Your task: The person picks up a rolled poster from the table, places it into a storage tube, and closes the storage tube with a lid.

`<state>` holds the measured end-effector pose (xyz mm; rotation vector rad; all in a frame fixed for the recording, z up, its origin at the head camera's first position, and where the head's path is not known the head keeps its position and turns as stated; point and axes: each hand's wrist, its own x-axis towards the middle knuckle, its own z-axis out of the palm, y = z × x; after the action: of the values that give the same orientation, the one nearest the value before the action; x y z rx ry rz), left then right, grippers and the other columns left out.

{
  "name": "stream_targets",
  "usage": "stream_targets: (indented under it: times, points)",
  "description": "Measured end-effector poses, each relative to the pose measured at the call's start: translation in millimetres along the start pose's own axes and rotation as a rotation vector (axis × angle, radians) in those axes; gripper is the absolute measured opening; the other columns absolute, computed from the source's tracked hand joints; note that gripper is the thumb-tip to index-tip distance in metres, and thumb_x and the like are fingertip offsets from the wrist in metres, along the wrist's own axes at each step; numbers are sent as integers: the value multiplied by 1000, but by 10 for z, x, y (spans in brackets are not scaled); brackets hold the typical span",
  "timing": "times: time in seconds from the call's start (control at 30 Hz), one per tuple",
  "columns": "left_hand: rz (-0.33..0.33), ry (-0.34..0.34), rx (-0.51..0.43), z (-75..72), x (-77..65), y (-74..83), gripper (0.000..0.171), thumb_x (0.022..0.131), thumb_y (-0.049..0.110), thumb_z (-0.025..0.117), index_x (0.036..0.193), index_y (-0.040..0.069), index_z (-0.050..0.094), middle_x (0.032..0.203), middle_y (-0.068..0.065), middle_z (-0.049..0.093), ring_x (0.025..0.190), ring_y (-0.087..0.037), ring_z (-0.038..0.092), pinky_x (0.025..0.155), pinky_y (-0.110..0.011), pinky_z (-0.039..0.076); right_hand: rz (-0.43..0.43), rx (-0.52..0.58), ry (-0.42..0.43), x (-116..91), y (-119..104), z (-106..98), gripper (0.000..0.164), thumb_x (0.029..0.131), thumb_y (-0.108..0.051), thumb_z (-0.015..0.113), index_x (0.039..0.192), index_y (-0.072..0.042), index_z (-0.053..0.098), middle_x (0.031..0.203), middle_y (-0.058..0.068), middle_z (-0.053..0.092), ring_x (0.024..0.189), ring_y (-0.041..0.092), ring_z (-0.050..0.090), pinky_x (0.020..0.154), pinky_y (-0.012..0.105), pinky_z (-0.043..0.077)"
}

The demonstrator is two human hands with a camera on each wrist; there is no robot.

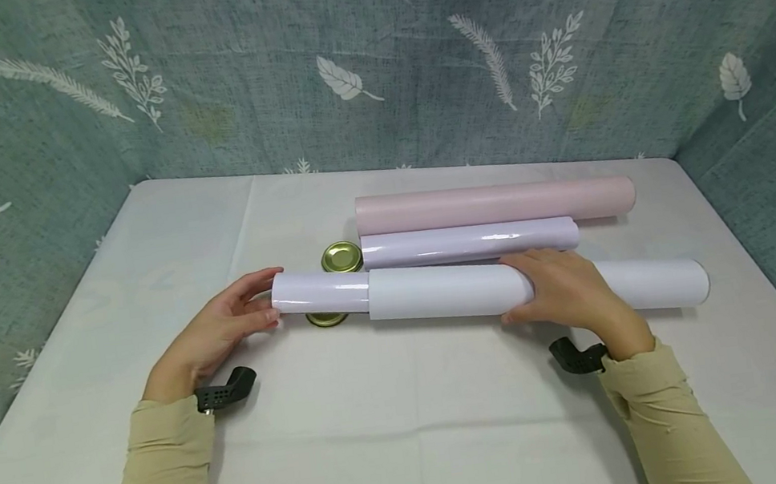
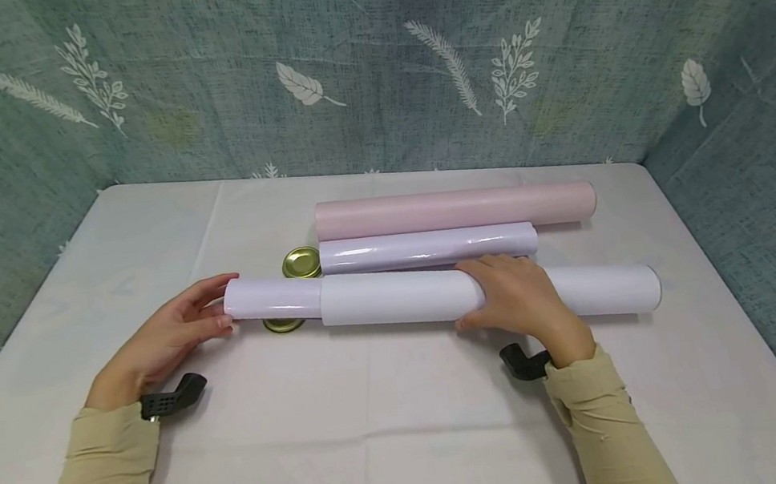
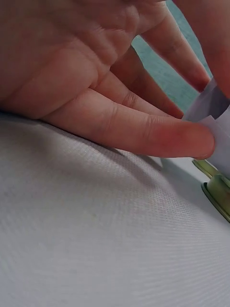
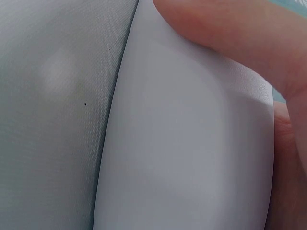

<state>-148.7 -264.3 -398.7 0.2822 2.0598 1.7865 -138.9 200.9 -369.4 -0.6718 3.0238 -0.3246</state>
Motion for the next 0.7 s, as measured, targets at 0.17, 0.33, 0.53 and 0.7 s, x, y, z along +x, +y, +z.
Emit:
stream_targets:
  times: [0.17,0.33,0.53,0.7]
  points:
    - [-7,5,13,8,4,11,64,81,10,65,136,19,34,135,-6,32,107,-21,50,78,-29,47,1,4,-2,0,-9,-8,85,57,-60,73,126,-19,48,119,6,54,105,27,50,81,47,39]
    - [4,4,30,9,11,13,63,82,14,65,136,17,34,131,-12,35,100,-24,53,76,-31,48,5,9,-2,-6,-13,-12,84,57,-60,73,126,-19,48,119,5,54,105,27,50,81,47,39]
    - [-10,5,46,23,23,20,63,81,17,66,135,16,34,129,-14,36,99,-25,52,76,-33,48,2,13,1,-6,-13,-10,83,57,-59,73,126,-20,49,119,5,54,104,27,50,80,47,39]
    - [-38,-3,85,71,42,36,62,80,19,68,133,20,36,127,-10,38,100,-24,52,75,-34,48,-6,10,2,-6,-5,-7,83,57,-59,74,126,-19,48,119,5,54,104,27,50,80,46,40]
